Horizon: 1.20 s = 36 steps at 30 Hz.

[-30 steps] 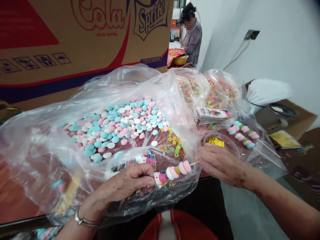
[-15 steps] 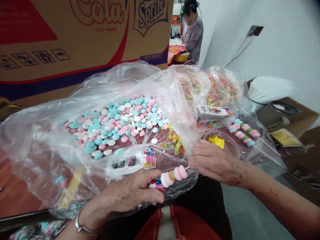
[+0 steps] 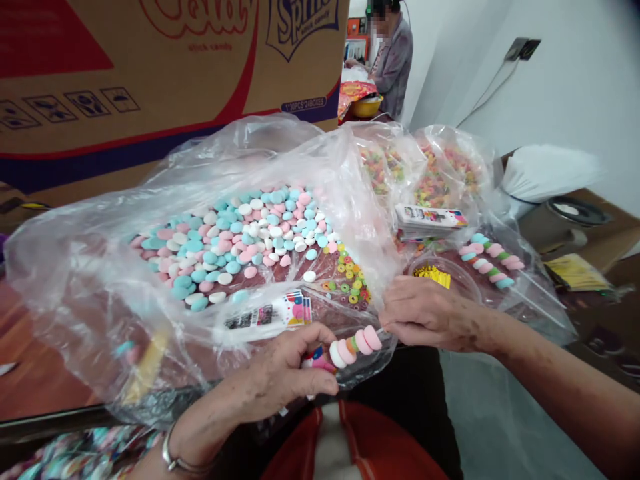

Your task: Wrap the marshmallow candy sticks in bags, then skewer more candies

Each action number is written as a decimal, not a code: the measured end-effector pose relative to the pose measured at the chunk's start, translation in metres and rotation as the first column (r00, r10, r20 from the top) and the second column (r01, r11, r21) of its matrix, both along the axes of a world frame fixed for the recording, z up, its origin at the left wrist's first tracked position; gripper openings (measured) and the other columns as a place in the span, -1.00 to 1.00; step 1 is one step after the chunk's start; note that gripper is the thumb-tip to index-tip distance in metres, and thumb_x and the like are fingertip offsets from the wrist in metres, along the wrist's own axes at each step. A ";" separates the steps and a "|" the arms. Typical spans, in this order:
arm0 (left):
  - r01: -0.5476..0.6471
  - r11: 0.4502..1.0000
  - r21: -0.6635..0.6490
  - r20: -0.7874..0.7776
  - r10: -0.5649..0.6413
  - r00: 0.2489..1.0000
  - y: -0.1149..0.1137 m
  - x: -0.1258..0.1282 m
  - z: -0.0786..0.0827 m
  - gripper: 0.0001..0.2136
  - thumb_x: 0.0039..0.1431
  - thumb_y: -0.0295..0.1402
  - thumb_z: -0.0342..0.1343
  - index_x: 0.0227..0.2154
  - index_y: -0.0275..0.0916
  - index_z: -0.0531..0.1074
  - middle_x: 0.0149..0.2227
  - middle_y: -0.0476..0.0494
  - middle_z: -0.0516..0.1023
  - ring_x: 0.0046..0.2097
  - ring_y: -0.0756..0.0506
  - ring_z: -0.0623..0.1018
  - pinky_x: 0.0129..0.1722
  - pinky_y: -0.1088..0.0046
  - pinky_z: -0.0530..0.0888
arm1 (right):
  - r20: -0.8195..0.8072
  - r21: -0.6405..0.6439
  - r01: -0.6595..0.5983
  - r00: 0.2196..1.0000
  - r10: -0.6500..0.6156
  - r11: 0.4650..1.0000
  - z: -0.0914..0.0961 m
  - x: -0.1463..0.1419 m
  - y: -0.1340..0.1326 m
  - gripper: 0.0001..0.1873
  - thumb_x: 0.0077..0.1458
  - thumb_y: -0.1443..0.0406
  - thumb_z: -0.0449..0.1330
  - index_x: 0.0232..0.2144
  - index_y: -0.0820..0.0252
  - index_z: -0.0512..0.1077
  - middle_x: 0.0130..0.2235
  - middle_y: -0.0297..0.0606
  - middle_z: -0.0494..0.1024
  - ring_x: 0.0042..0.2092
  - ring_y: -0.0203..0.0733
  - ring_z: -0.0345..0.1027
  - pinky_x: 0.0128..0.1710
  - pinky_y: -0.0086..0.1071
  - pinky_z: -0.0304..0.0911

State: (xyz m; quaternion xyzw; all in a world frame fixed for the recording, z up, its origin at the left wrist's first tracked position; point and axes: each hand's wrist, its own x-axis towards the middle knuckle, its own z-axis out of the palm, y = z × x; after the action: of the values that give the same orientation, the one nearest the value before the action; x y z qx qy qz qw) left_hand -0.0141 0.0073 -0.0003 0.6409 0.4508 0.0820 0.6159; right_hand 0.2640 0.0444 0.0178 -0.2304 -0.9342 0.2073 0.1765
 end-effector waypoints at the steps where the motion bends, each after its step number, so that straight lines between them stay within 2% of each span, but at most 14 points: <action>1: 0.004 0.998 0.060 -0.025 -0.003 1.000 0.000 -0.001 0.001 -0.70 0.05 -0.13 0.25 -0.23 -0.17 0.39 -0.39 0.09 0.35 -0.35 0.00 0.31 -0.39 0.54 0.24 | 0.002 -0.001 0.011 1.000 -0.011 1.000 0.001 0.000 -0.001 -0.74 0.24 0.39 0.03 -0.48 0.22 0.39 -0.50 -0.35 0.38 -0.39 -0.31 0.20 -0.29 -0.42 0.05; 4: 0.049 0.984 0.172 -0.077 -0.036 0.996 -0.001 -0.002 0.003 -0.72 0.13 -0.10 0.18 -0.21 -0.16 0.39 -0.35 0.07 0.38 -0.33 -0.02 0.32 -0.35 0.52 0.24 | -0.005 -0.030 0.043 0.999 -0.043 0.999 -0.001 -0.005 -0.005 -0.75 0.22 0.40 0.01 -0.48 0.22 0.39 -0.49 -0.34 0.41 -0.39 -0.31 0.22 -0.30 -0.43 0.07; 8: 0.081 0.979 0.187 -0.025 -0.077 0.997 -0.005 0.005 0.001 -0.66 0.12 -0.11 0.20 -0.10 -0.13 0.35 -0.24 0.03 0.44 -0.23 -0.06 0.38 -0.26 0.49 0.28 | 0.037 -0.106 0.014 0.999 -0.010 0.994 -0.011 -0.016 -0.008 -0.78 0.22 0.37 0.02 -0.43 0.22 0.41 -0.46 -0.34 0.45 -0.39 -0.31 0.25 -0.31 -0.43 0.10; 10: 0.041 0.993 0.108 0.047 -0.047 0.998 -0.007 0.010 -0.004 -0.61 0.09 -0.15 0.23 -0.06 -0.13 0.32 -0.23 0.02 0.45 -0.24 -0.06 0.40 -0.26 0.48 0.31 | 0.069 -0.106 -0.002 0.998 0.009 0.994 -0.015 -0.021 -0.007 -0.78 0.23 0.35 0.02 -0.42 0.22 0.41 -0.45 -0.33 0.46 -0.39 -0.30 0.26 -0.31 -0.41 0.11; 14: -0.109 0.985 -0.130 0.230 0.137 0.964 -0.013 0.021 -0.014 -0.54 0.04 -0.27 0.29 -0.02 -0.14 0.25 -0.27 0.04 0.45 -0.35 0.00 0.37 -0.37 0.52 0.30 | 0.000 -0.075 -0.036 0.999 0.036 0.997 -0.015 -0.024 -0.004 -0.77 0.23 0.35 0.01 -0.43 0.22 0.41 -0.43 -0.30 0.47 -0.36 -0.28 0.28 -0.27 -0.40 0.13; 17: -0.133 0.975 -0.178 0.299 0.183 0.936 -0.020 0.033 -0.018 -0.53 -0.05 -0.32 0.35 -0.08 -0.18 0.29 -0.31 0.06 0.41 -0.35 0.01 0.34 -0.37 0.53 0.27 | 0.032 -0.159 -0.074 0.996 0.080 0.984 -0.012 -0.028 -0.006 -0.78 0.21 0.37 0.02 -0.44 0.22 0.41 -0.44 -0.33 0.49 -0.38 -0.31 0.29 -0.30 -0.43 0.13; 21: -0.144 0.970 -0.196 0.246 0.191 0.950 -0.027 0.043 -0.014 -0.58 -0.05 -0.35 0.33 -0.12 -0.18 0.32 -0.35 0.08 0.39 -0.38 0.01 0.33 -0.39 0.52 0.26 | 0.146 -0.184 -0.073 0.984 0.101 0.980 -0.013 -0.034 -0.012 -0.80 0.19 0.37 0.06 -0.46 0.22 0.41 -0.46 -0.34 0.48 -0.41 -0.31 0.28 -0.33 -0.42 0.12; 26: -0.190 0.976 -0.103 0.151 0.204 0.967 -0.023 0.026 0.006 -0.54 -0.01 -0.31 0.27 -0.03 -0.17 0.30 -0.22 -0.04 0.50 -0.20 -0.10 0.42 -0.22 0.43 0.34 | -0.030 -0.131 -0.057 0.998 0.054 0.990 -0.015 -0.026 -0.008 -0.77 0.24 0.36 0.01 -0.43 0.21 0.40 -0.45 -0.34 0.45 -0.38 -0.31 0.27 -0.29 -0.43 0.13; 29: -0.118 0.982 -0.148 0.050 0.126 0.991 -0.020 0.005 0.017 -0.54 -0.09 -0.23 0.33 -0.11 -0.21 0.38 -0.30 -0.04 0.50 -0.25 -0.11 0.45 -0.29 0.45 0.38 | -0.085 -0.069 -0.072 0.994 0.066 0.995 -0.013 -0.021 -0.005 -0.77 0.27 0.35 0.00 -0.40 0.21 0.40 -0.43 -0.33 0.46 -0.35 -0.31 0.26 -0.26 -0.41 0.12; 31: -0.062 0.952 -0.300 0.033 0.076 0.997 -0.019 -0.006 0.017 -0.56 -0.14 -0.23 0.35 -0.17 -0.22 0.41 -0.39 0.01 0.49 -0.35 -0.06 0.46 -0.40 0.50 0.38 | -0.085 -0.034 -0.087 0.993 0.084 0.996 -0.011 -0.021 -0.004 -0.77 0.28 0.35 -0.01 -0.39 0.21 0.39 -0.43 -0.32 0.44 -0.35 -0.30 0.23 -0.25 -0.40 0.11; 32: -0.043 0.919 -0.392 0.046 0.066 0.997 -0.020 -0.009 0.014 -0.56 -0.16 -0.24 0.37 -0.19 -0.22 0.42 -0.43 0.04 0.47 -0.41 -0.04 0.47 -0.45 0.52 0.38 | -0.079 -0.013 -0.093 0.993 0.092 0.996 -0.010 -0.021 -0.003 -0.76 0.29 0.34 -0.02 -0.39 0.21 0.39 -0.44 -0.32 0.42 -0.36 -0.29 0.22 -0.26 -0.39 0.10; 34: -0.015 0.840 -0.543 0.094 0.079 0.992 -0.022 -0.012 0.006 -0.56 -0.18 -0.27 0.37 -0.19 -0.22 0.42 -0.49 0.07 0.45 -0.49 -0.01 0.47 -0.53 0.54 0.38 | -0.063 0.049 -0.106 0.992 0.109 0.993 -0.008 -0.022 -0.002 -0.73 0.31 0.32 -0.04 -0.40 0.21 0.38 -0.46 -0.33 0.38 -0.38 -0.28 0.17 -0.28 -0.37 0.07; 36: -0.014 0.791 -0.611 0.140 0.125 0.982 -0.023 -0.012 -0.004 -0.58 -0.18 -0.31 0.37 -0.20 -0.23 0.43 -0.54 0.09 0.43 -0.56 0.02 0.46 -0.60 0.59 0.36 | -0.044 0.119 -0.127 0.990 0.133 0.985 -0.006 -0.023 -0.001 -0.70 0.32 0.32 -0.05 -0.41 0.21 0.39 -0.47 -0.32 0.36 -0.39 -0.26 0.12 -0.29 -0.34 0.04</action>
State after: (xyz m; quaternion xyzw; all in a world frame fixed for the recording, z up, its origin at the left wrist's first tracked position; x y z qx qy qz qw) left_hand -0.0261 -0.0156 -0.0038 0.3827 0.4214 0.0109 0.8221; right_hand 0.2409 0.0430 0.0119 -0.1530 -0.9528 0.1695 0.2000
